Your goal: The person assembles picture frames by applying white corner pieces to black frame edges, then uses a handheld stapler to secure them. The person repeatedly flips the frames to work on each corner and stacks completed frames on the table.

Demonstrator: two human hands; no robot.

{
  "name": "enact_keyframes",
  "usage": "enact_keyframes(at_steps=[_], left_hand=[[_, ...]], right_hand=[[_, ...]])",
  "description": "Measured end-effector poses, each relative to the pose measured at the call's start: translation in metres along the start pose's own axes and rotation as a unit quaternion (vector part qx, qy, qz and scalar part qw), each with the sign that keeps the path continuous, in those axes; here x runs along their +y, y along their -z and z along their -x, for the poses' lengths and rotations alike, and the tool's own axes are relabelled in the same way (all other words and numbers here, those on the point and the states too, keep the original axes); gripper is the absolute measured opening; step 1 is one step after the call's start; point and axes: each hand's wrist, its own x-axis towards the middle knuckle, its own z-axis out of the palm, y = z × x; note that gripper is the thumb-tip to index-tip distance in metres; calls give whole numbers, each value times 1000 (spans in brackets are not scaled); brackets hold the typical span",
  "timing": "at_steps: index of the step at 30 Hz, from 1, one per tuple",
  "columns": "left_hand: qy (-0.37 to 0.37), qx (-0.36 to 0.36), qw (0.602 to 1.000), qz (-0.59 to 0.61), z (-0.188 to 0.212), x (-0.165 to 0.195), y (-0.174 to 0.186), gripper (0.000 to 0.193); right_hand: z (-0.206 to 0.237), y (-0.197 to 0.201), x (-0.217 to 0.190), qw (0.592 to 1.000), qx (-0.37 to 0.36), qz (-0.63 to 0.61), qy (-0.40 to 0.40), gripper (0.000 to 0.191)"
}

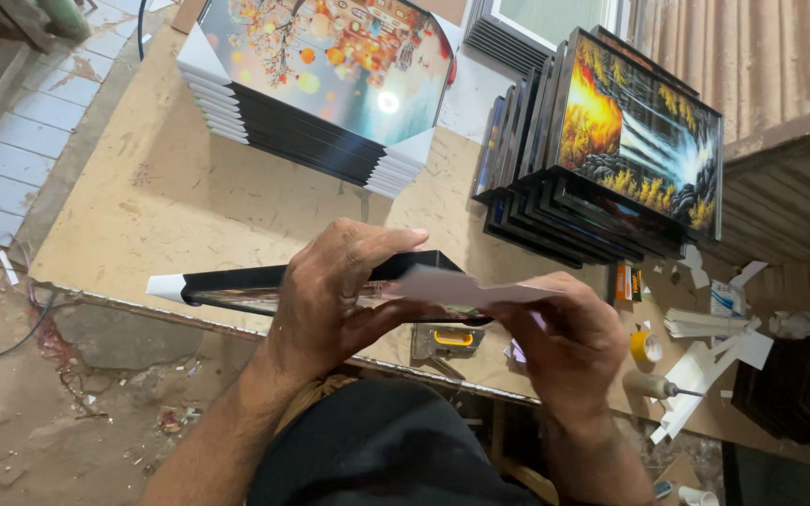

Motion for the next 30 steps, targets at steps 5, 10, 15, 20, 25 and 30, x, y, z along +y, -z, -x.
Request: enact_keyframes(at_steps=[5, 10, 15, 20, 25, 30], left_hand=[[16, 23, 999, 18, 5, 0, -4, 65], [21, 26, 998, 48, 17, 0, -9, 62], [-44, 36, 998, 22, 17, 1, -16, 62], [-18, 37, 999, -21, 15, 12, -16, 47], [-17, 2, 1000, 19, 16, 22, -8, 42], [1, -31, 998, 53, 16, 32, -12, 44]], right_hand=[[-12, -18, 6, 990, -54, 101, 85, 29], [-3, -17, 12, 996, -59, 17, 64, 24], [3, -13, 12, 996, -61, 39, 62, 26], [4, -11, 6, 996, -64, 47, 42, 25], [-3, 0, 4, 974, -101, 155, 128, 35], [-26, 5, 31, 944, -246, -171, -137, 22]])
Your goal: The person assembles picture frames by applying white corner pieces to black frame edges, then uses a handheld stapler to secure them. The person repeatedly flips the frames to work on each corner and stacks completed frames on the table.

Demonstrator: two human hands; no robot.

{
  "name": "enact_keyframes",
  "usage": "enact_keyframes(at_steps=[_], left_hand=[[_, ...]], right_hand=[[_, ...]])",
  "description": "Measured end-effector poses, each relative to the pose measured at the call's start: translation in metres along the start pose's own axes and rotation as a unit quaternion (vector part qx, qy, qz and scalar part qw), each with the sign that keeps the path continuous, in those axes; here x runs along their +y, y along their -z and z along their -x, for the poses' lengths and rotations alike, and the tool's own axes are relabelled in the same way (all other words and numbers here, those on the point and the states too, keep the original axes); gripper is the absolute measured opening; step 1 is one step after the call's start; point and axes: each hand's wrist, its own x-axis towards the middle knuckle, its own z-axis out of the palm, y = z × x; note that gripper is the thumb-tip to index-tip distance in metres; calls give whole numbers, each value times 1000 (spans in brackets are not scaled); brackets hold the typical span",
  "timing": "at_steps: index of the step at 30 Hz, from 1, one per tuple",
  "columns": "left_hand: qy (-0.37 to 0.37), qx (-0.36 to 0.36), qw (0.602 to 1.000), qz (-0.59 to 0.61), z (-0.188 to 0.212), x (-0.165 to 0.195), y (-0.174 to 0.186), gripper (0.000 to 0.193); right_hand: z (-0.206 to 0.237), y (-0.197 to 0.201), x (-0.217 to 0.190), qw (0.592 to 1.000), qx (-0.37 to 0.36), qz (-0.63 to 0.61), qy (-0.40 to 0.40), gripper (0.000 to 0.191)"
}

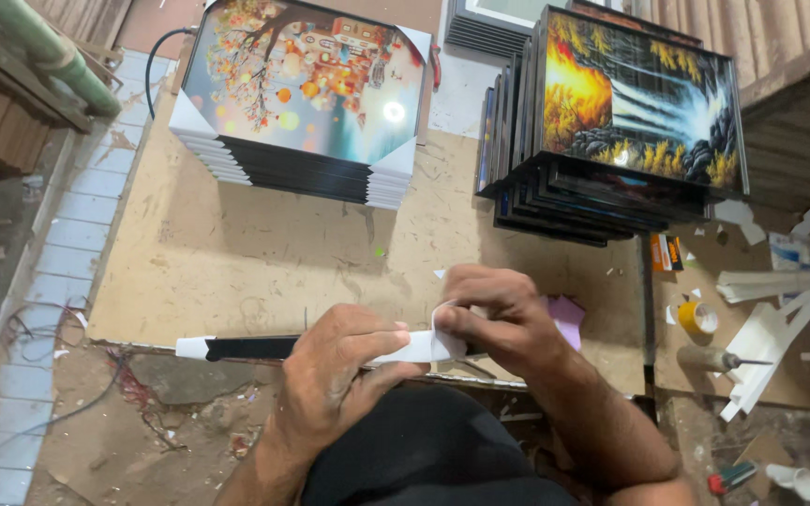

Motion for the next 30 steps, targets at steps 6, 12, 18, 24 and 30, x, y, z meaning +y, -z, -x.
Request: enact_keyframes(at_steps=[6, 12, 18, 24, 30], left_hand=[[39, -78, 995, -49, 3, 8, -2, 56], [98, -159, 981, -51, -17, 1, 3, 37], [150, -87, 978, -116, -14, -12, 19, 38], [171, -182, 951, -180, 57, -86, -57, 28], [135, -235, 936, -223, 114, -149, -107, 17]], right_hand=[[-14, 9, 21, 960, -178, -157, -151, 36], [7, -2, 43, 975, 112, 188, 28, 39], [47, 29, 128, 779, 273, 563, 44, 17], [103, 30, 203, 783, 93, 602, -128, 62], [93, 37, 207, 762, 19, 622, -177, 53]])
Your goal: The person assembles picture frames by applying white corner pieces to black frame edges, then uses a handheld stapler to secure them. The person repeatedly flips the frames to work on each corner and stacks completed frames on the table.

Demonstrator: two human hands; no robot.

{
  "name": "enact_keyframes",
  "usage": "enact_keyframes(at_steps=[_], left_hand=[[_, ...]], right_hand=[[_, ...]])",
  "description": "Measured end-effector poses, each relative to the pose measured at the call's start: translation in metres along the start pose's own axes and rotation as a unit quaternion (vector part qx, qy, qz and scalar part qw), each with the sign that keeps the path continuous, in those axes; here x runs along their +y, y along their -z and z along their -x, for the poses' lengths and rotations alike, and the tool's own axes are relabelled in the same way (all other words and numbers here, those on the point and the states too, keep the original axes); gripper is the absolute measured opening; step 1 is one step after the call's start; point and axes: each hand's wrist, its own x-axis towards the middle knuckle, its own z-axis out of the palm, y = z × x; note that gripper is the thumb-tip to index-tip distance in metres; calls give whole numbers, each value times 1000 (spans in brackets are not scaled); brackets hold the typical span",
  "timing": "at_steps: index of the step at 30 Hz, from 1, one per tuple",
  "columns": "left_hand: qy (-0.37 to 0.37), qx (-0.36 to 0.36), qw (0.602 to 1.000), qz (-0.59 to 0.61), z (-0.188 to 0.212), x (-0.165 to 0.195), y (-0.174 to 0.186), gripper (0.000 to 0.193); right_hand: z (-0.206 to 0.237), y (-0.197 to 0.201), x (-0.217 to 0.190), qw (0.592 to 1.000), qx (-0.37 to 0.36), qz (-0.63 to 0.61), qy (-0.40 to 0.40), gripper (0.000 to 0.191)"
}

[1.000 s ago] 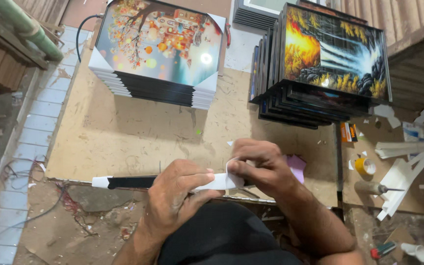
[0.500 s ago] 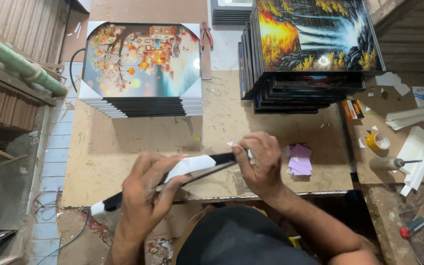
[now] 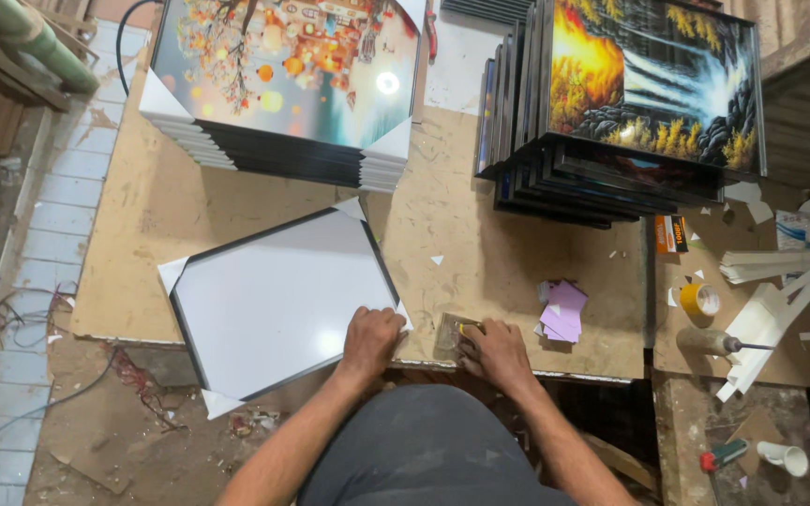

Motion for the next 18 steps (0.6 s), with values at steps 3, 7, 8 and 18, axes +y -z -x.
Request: enact_keyframes(at_steps=[3, 7, 8, 18], left_hand=[[8, 38, 999, 34, 0, -7, -6, 18], [37, 10, 999, 16, -6, -13, 1, 21], [30, 17, 999, -4, -8, -13, 4, 23], [32, -80, 995, 42, -6, -26, 13, 22]], right_hand=[[-10, 6, -6, 996, -71, -18, -46, 39], [-26, 13, -18, 986, -144, -34, -75, 37], [-28, 16, -21, 981, -166, -43, -95, 36], [-49, 29, -65, 982, -112, -142, -51, 29]])
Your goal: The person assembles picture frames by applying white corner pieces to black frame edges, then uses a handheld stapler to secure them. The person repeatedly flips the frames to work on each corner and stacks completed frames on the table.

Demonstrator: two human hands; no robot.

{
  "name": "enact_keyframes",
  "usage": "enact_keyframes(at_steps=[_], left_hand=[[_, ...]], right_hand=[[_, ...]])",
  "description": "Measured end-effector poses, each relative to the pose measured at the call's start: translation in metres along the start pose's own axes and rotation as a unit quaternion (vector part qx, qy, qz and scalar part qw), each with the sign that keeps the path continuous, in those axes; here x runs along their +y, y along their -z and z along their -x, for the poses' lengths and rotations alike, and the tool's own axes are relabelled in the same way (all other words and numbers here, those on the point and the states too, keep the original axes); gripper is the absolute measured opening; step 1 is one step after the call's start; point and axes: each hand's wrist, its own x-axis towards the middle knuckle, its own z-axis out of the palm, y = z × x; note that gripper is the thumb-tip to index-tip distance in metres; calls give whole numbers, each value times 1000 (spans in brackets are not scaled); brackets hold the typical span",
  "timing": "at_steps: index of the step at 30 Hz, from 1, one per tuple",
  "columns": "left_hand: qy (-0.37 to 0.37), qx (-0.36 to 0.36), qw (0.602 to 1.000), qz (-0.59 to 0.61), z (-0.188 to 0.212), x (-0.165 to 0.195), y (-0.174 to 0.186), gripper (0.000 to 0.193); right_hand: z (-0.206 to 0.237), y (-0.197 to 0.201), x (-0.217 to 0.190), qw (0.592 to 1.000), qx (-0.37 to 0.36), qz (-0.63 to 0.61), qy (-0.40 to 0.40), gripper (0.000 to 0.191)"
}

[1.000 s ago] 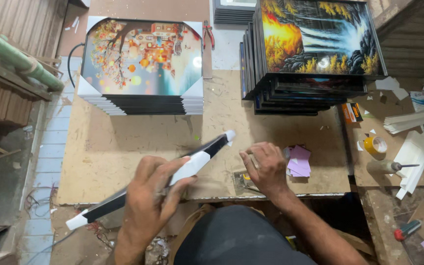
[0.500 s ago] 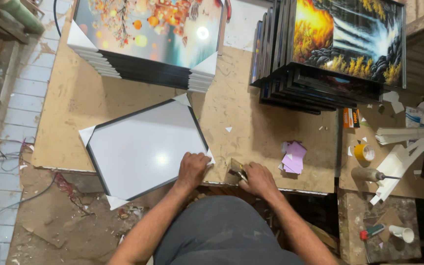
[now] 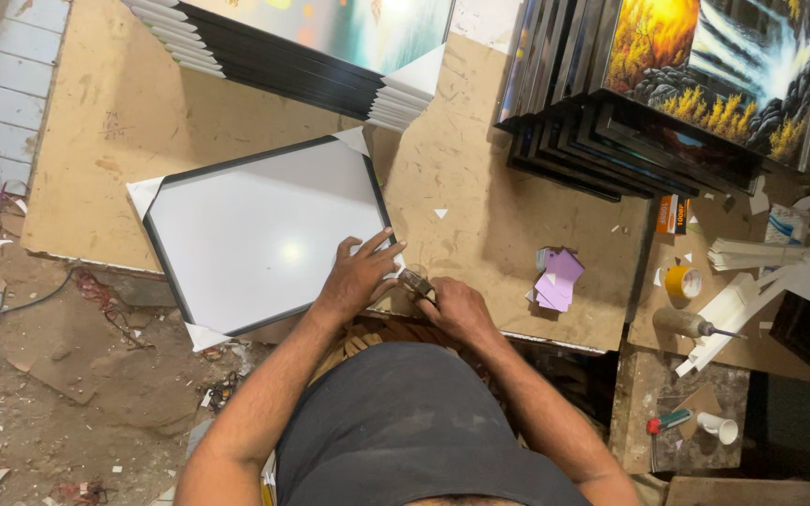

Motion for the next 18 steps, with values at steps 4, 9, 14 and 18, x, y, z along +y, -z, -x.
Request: enact_keyframes(at_steps=[4, 9, 14, 18], left_hand=[[-8, 21, 1000, 5, 0, -3, -3, 21], [-1, 21, 1000, 13, 0, -1, 0, 21], [-5, 19, 1000, 5, 1, 4, 3, 20], [6, 14, 1000, 3, 3, 12, 6, 21]], right_hand=[[-5, 1, -11, 999, -14, 28, -15, 30], [-4, 3, -16, 1000, 7, 8, -9, 29], [-2, -1, -23, 996, 90, 2, 24, 34], [4, 1, -24, 995, 93, -29, 11, 45]])
